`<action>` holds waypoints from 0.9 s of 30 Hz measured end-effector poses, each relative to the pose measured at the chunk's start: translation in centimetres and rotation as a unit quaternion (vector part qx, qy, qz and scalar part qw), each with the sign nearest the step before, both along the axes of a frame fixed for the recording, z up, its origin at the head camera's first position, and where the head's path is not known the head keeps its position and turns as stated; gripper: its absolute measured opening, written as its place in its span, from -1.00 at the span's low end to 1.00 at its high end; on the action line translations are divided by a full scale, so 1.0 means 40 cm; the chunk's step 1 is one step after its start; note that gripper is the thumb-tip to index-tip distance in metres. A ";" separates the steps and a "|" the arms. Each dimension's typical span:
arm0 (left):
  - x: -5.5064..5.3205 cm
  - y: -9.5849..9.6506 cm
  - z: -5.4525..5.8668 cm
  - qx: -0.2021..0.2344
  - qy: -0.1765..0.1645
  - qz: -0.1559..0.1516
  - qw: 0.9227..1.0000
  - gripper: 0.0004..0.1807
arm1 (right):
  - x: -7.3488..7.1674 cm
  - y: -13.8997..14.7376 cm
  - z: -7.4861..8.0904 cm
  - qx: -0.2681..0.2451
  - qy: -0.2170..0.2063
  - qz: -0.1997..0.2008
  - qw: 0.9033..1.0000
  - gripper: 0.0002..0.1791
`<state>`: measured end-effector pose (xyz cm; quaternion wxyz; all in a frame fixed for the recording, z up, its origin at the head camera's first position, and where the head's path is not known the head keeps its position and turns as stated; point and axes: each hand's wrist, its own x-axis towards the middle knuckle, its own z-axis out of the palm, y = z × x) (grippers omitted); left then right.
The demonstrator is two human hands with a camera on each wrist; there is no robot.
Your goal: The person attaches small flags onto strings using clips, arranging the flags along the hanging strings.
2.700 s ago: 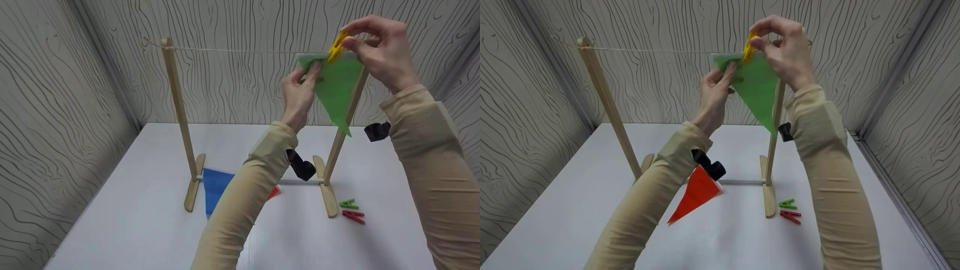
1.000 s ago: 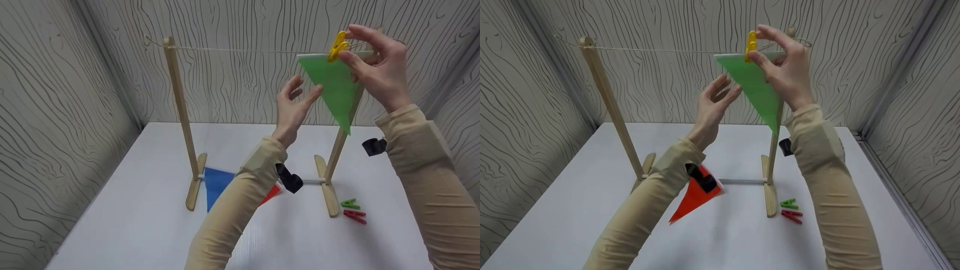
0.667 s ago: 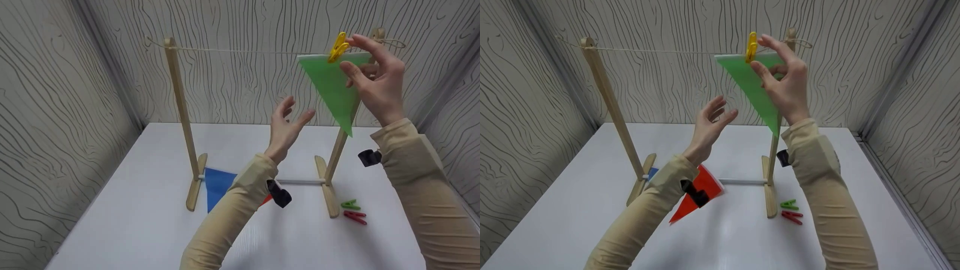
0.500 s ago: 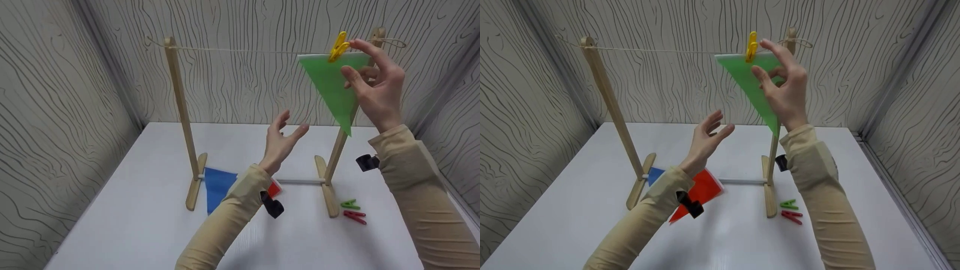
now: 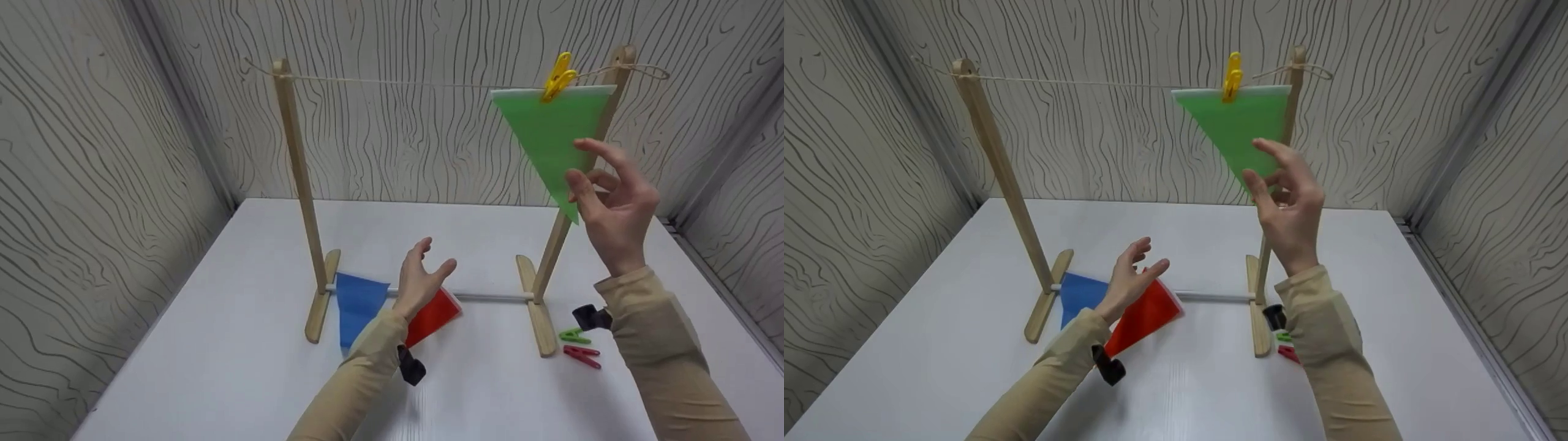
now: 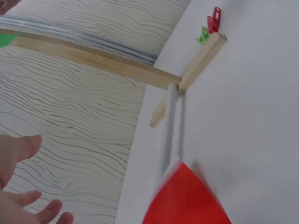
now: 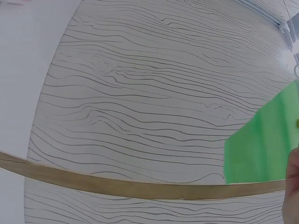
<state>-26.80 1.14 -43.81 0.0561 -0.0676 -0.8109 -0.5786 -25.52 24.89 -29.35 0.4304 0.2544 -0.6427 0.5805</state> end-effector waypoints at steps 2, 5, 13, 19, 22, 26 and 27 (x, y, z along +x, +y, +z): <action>-0.002 -0.009 -0.027 -0.042 0.010 0.018 0.999 -0.29 | 0.011 0.005 -0.036 0.002 0.000 0.003 1.000 -0.57; -0.004 -0.019 -0.058 -0.099 0.012 0.038 0.994 -0.32 | 0.031 0.016 -0.091 0.010 -0.006 0.002 1.000 -0.58; -0.009 -0.030 -0.095 -0.176 -0.019 0.038 0.984 -0.34 | 0.072 0.056 -0.227 0.003 -0.035 0.050 0.998 -0.66; -0.008 -0.041 -0.109 -0.220 -0.029 0.033 0.974 -0.34 | 0.097 0.109 -0.330 0.025 -0.112 0.020 0.993 -0.67; -0.012 -0.048 -0.117 -0.236 -0.026 0.039 0.971 -0.34 | 0.114 0.134 -0.370 0.058 -0.194 -0.030 0.979 -0.69; -0.016 -0.056 -0.129 -0.242 -0.033 0.050 0.968 -0.32 | 0.131 0.176 -0.423 0.109 -0.305 -0.075 0.943 -0.69; -0.017 -0.057 -0.131 -0.242 -0.035 0.052 0.968 -0.32 | 0.134 0.189 -0.436 0.118 -0.328 -0.078 0.934 -0.67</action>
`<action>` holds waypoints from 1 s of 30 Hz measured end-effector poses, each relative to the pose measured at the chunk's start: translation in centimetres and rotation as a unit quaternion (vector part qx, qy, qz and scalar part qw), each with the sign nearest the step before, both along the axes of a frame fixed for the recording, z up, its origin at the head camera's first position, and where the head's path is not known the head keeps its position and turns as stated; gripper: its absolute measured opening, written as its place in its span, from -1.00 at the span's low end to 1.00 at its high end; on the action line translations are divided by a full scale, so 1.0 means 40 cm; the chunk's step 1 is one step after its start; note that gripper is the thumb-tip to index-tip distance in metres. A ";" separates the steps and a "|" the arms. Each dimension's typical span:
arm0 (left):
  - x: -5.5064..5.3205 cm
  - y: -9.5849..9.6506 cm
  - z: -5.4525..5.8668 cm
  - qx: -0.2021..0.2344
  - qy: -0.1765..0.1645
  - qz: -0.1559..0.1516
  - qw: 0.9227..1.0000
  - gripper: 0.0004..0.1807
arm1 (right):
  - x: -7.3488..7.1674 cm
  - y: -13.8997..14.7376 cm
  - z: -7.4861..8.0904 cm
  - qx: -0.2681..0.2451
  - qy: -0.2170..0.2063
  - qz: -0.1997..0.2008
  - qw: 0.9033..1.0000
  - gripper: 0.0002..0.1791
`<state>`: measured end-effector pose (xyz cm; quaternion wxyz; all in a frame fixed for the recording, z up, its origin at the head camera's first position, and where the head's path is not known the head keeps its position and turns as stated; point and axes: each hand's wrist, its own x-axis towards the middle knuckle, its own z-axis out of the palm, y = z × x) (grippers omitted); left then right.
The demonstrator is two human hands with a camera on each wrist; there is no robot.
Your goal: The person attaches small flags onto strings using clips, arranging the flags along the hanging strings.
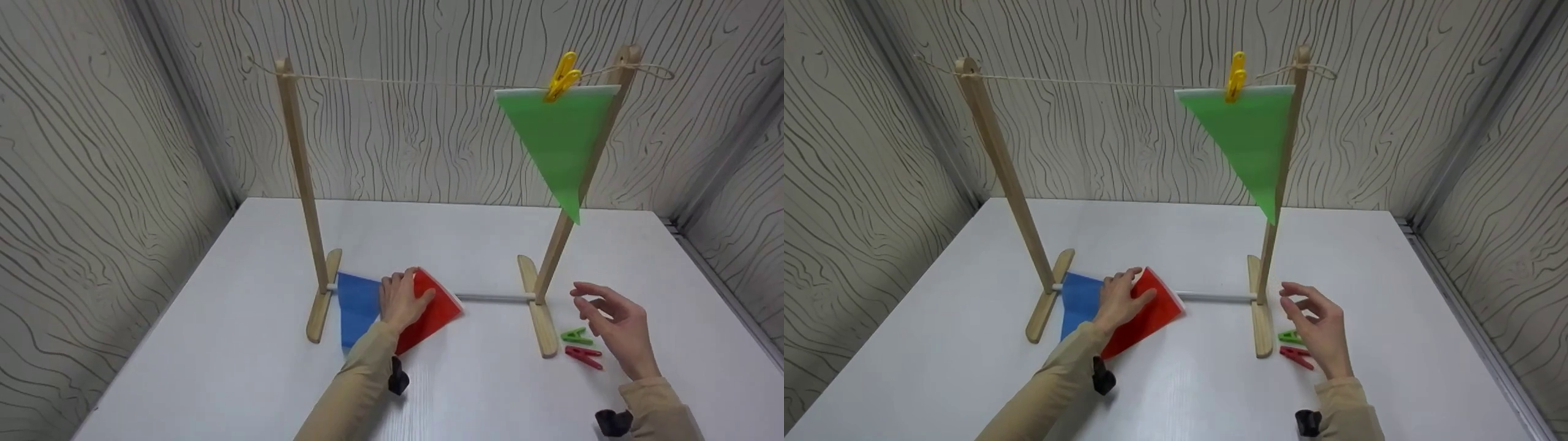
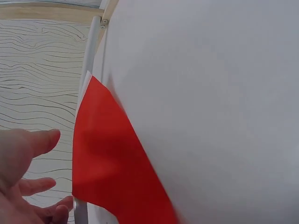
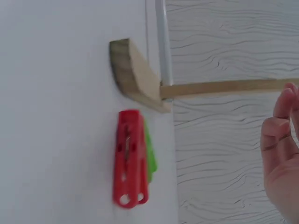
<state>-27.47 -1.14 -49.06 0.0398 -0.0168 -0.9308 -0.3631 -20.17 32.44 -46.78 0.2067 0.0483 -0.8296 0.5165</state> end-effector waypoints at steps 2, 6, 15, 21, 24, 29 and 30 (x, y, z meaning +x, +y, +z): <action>-0.001 -0.002 -0.003 -0.002 0.001 0.003 1.000 -0.32 | 0.005 0.025 -0.023 0.011 -0.043 -0.006 0.999 -0.62; -0.003 -0.003 -0.010 -0.009 0.002 0.004 1.000 -0.33 | 0.010 0.068 -0.055 0.014 -0.107 -0.021 0.994 -0.53; -0.002 -0.002 -0.005 -0.019 -0.004 0.006 1.000 -0.36 | 0.012 0.109 -0.070 0.031 -0.162 -0.019 0.986 -0.48; -0.005 0.000 -0.008 -0.016 -0.009 0.012 1.000 -0.39 | 0.009 0.125 -0.078 0.037 -0.217 -0.008 0.976 -0.42; -0.007 0.000 -0.009 -0.026 -0.004 0.015 1.000 -0.42 | 0.006 0.134 -0.083 0.038 -0.247 0.005 0.968 -0.38; -0.008 0.000 -0.008 -0.033 -0.002 0.013 0.999 -0.44 | 0.001 0.147 -0.094 0.046 -0.292 0.026 0.955 -0.32; -0.008 0.000 -0.008 -0.035 -0.003 0.012 0.999 -0.44 | 0.000 0.149 -0.096 0.048 -0.298 0.028 0.953 -0.31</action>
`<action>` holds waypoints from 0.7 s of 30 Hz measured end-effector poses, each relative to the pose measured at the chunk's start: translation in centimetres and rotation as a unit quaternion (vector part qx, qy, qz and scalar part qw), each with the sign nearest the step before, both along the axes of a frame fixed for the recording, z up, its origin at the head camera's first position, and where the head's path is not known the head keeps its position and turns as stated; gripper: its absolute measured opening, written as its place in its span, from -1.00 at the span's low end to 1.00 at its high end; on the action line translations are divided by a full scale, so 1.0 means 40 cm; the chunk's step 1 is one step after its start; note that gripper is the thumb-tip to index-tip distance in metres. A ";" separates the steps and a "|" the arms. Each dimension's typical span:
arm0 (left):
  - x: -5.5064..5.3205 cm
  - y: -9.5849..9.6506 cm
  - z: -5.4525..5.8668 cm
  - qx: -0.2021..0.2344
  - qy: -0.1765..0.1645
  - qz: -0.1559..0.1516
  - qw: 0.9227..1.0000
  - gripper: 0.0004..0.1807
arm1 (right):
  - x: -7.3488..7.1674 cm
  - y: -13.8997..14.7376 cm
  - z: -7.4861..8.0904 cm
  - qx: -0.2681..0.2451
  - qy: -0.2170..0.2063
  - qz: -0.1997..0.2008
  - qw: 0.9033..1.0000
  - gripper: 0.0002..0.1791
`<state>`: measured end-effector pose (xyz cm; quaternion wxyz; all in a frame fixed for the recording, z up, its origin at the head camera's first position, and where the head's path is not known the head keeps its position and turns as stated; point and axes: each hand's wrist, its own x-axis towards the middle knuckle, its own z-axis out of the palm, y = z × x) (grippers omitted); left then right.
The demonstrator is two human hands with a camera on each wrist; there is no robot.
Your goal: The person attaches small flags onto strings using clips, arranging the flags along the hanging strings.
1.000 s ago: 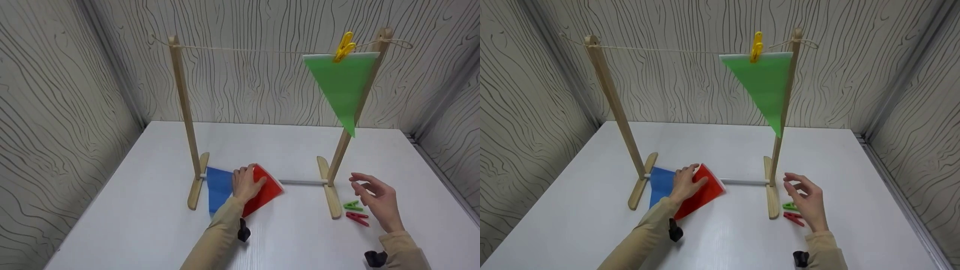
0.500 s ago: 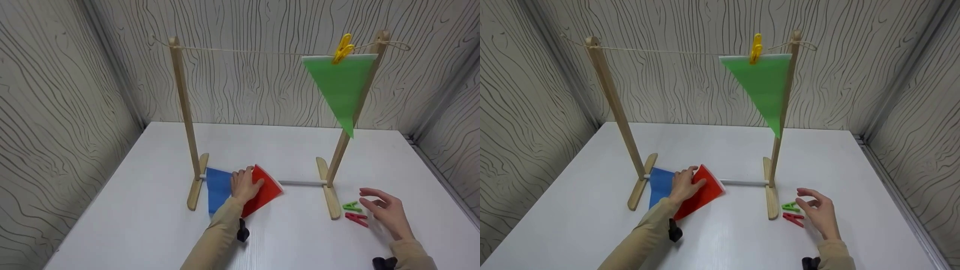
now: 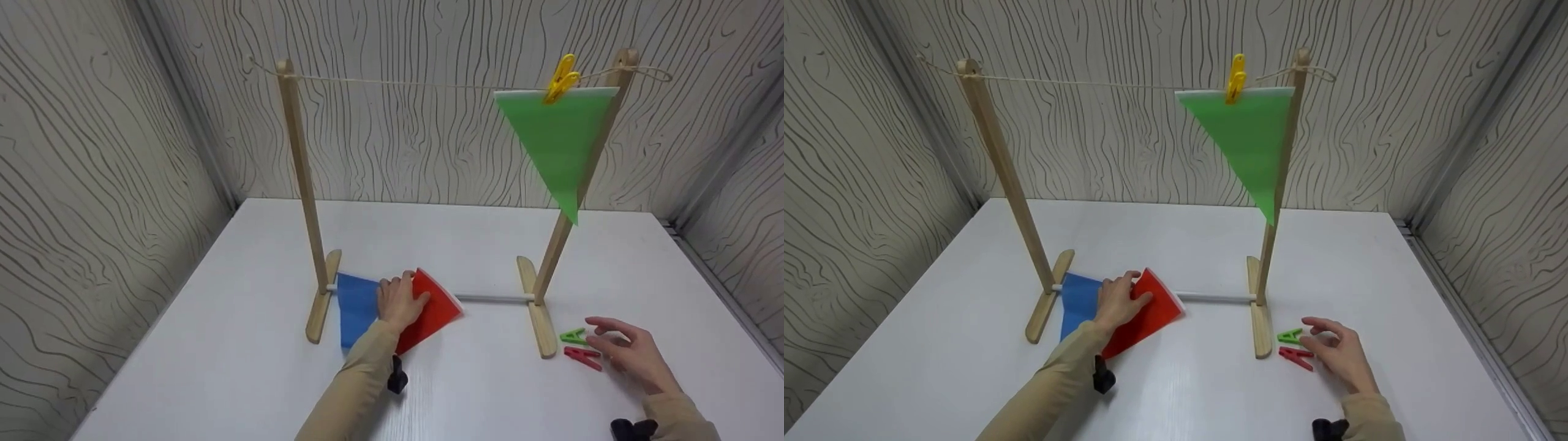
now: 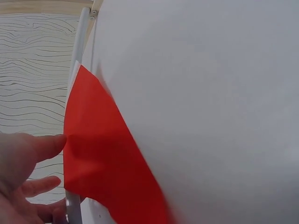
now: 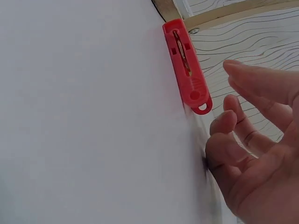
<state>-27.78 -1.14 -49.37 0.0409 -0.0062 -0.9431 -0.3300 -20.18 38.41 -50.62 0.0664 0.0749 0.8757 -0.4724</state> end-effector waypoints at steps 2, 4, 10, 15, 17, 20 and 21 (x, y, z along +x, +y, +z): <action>-0.001 0.001 0.001 -0.002 0.003 -0.001 1.000 -0.44 | -0.001 0.004 -0.004 0.006 -0.006 0.004 1.000 -0.32; -0.001 0.002 0.000 -0.006 0.001 -0.002 1.000 -0.44 | -0.002 0.006 -0.006 0.009 -0.009 0.006 1.000 -0.32; -0.001 0.005 -0.006 -0.015 0.013 -0.001 1.000 -0.45 | 0.000 0.007 -0.009 0.004 0.003 0.021 1.000 -0.35; -0.004 0.006 -0.011 -0.029 0.040 0.000 0.999 -0.49 | 0.002 0.005 -0.009 -0.003 0.017 0.031 0.999 -0.38; -0.005 0.007 -0.011 -0.022 0.040 0.003 0.999 -0.49 | 0.000 0.008 -0.010 0.006 0.016 0.034 0.999 -0.38; -0.006 0.008 -0.011 -0.010 0.036 0.008 0.999 -0.47 | -0.004 0.013 -0.012 0.023 0.012 0.043 0.999 -0.38; -0.007 0.009 -0.010 -0.005 0.034 0.009 0.999 -0.46 | -0.005 0.014 -0.013 0.024 0.012 0.045 0.999 -0.39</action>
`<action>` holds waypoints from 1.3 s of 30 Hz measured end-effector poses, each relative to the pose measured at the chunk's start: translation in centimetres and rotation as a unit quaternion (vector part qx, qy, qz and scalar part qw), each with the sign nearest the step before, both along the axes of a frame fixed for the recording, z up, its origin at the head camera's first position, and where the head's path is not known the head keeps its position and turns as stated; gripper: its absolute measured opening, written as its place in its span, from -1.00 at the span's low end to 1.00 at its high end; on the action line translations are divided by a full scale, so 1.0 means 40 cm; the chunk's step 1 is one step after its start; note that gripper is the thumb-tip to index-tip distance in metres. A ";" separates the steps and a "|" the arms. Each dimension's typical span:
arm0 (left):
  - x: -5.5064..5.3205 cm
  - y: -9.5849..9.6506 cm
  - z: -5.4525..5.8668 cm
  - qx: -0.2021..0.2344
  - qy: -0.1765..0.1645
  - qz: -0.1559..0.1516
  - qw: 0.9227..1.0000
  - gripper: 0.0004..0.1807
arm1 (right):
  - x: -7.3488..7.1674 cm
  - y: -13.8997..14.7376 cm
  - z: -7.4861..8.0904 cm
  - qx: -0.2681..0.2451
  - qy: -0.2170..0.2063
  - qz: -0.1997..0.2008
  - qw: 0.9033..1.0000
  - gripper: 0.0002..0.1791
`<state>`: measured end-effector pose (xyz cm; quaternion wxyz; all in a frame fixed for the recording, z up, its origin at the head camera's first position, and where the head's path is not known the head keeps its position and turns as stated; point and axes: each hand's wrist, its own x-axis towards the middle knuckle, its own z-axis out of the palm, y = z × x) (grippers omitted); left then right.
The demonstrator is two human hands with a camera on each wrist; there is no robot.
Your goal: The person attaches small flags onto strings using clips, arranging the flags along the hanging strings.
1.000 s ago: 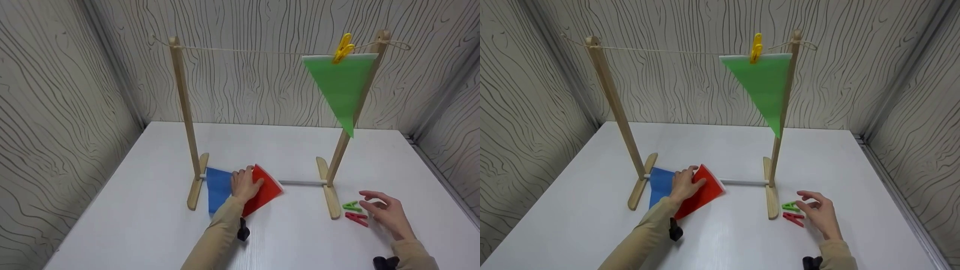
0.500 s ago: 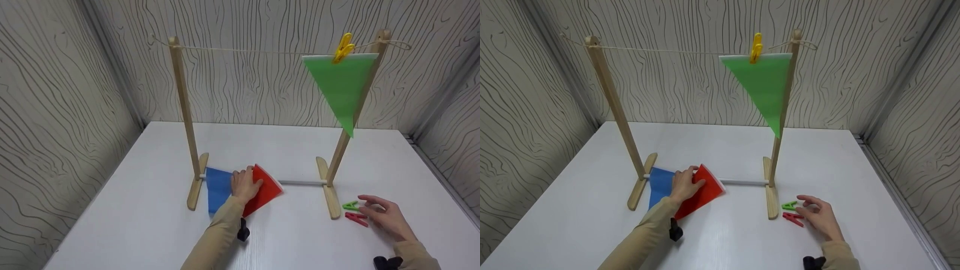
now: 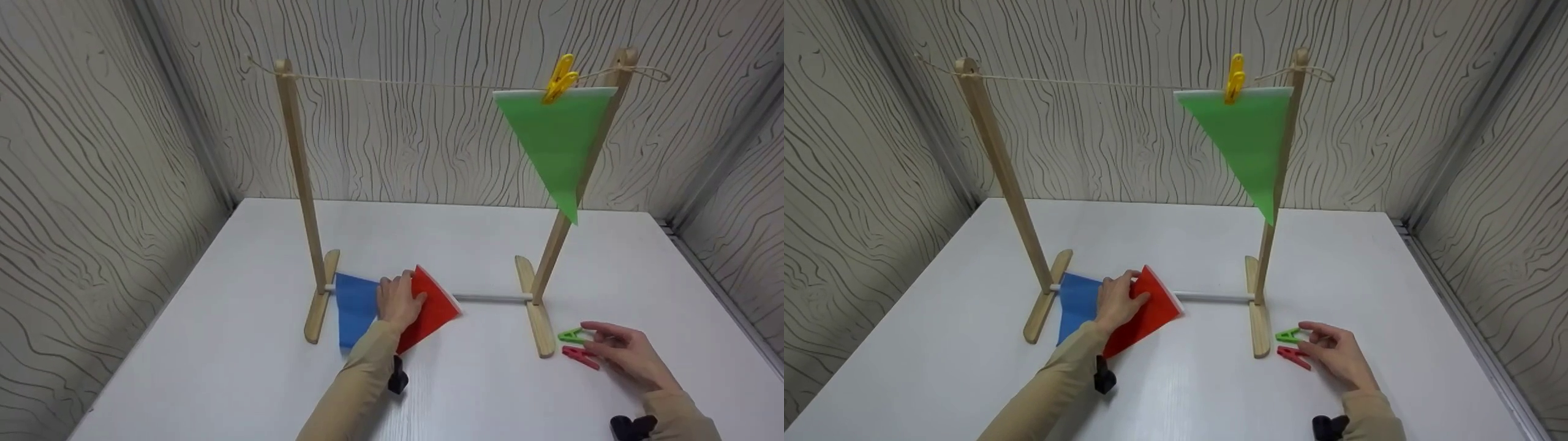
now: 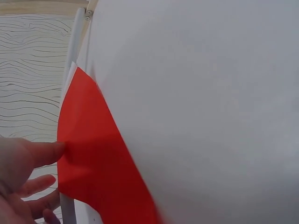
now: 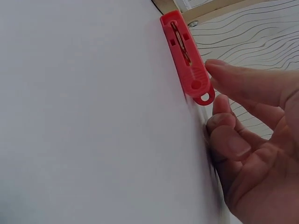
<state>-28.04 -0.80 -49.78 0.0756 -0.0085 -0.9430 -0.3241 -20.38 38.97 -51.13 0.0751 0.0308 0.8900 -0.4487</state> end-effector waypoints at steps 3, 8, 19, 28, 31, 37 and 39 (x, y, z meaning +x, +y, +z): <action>-0.002 0.000 -0.003 0.010 0.005 0.005 1.000 -0.46 | -0.001 -0.001 0.002 0.002 -0.003 0.001 1.000 -0.38; -0.008 0.001 -0.009 0.029 0.024 0.015 0.999 -0.48 | -0.003 -0.008 0.008 -0.005 -0.003 -0.001 1.000 -0.37; -0.005 0.003 -0.012 0.106 0.043 0.033 0.993 -0.48 | -0.011 -0.016 0.010 0.021 0.010 0.033 0.999 -0.44; -0.001 0.001 -0.012 0.153 0.030 0.028 0.987 -0.41 | -0.015 -0.019 0.014 0.038 0.019 0.038 0.998 -0.49; 0.000 -0.001 -0.008 0.176 0.012 0.024 0.984 -0.40 | -0.016 -0.019 0.016 0.045 0.016 0.038 0.998 -0.50; 0.003 -0.008 -0.002 0.215 -0.009 0.013 0.976 -0.43 | -0.020 -0.019 0.020 0.059 0.008 0.040 0.997 -0.49; 0.003 -0.009 0.000 0.229 -0.015 0.011 0.973 -0.44 | -0.021 -0.019 0.020 0.064 0.005 0.038 0.997 -0.49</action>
